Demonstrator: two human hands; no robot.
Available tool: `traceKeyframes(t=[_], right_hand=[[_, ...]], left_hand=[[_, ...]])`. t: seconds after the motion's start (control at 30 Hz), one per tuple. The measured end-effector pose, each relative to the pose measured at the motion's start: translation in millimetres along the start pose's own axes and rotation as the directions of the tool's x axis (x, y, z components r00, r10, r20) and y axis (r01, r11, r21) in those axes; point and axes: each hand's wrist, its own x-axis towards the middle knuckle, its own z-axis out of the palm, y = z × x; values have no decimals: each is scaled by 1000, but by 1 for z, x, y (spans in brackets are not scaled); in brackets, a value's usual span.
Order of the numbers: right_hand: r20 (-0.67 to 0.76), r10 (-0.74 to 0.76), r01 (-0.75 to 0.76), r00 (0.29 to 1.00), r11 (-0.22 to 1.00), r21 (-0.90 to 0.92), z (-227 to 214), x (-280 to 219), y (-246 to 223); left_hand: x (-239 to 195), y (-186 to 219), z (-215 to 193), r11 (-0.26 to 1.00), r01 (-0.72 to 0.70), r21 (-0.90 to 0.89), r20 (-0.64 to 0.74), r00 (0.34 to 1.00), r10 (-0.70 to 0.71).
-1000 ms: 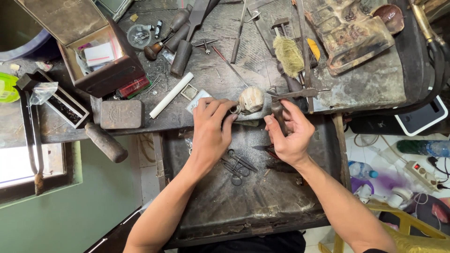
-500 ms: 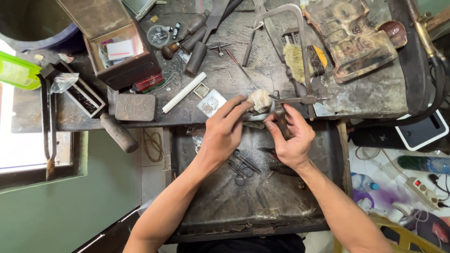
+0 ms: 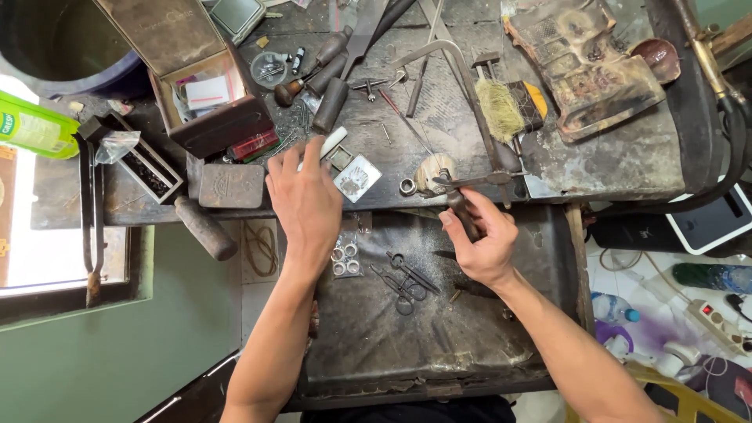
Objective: The person holds a small metal ring on a bench pin and uses a metal file to smooth its surface. The person repeatedly files the ring, occasionally lifting it to inspect the progress, and continues filing until the end of the clip.
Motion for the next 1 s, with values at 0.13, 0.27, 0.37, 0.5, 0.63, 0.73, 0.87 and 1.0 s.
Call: traceKeyframes(t=[0.13, 0.27, 0.37, 0.5, 0.63, 0.73, 0.87, 1.0], right_hand=[[14, 2, -2, 1000, 1000, 11, 4, -1, -1], [18, -29, 29, 999, 1000, -3, 7, -11, 9], [21, -85, 85, 996, 996, -29, 13, -20, 17], [48, -193, 197, 980, 977, -80, 16, 12, -25], [55, -198, 199, 979, 980, -16, 16, 11, -23], [107, -181, 181, 978, 983, 9, 14, 12, -25], [135, -200, 198, 970, 980, 30, 15, 9, -21], [114, -185, 178, 976, 982, 68, 17, 9, -23]], left_hand=[[4, -2, -6, 1000, 15, 17, 14, 1000, -15], [9, 17, -26, 908, -44, -417, -81, 997, 11], [5, 37, -31, 633, 124, -764, 131, 991, -35], [-4, 49, -20, 212, 552, -807, 565, 825, 1], [3, 48, -35, 158, 585, -795, 587, 809, -38], [7, 43, -40, 201, 507, -838, 498, 862, -95], [11, 32, -37, 124, 444, -888, 412, 885, -216], [17, 26, -40, 289, 327, -900, 244, 926, -288]])
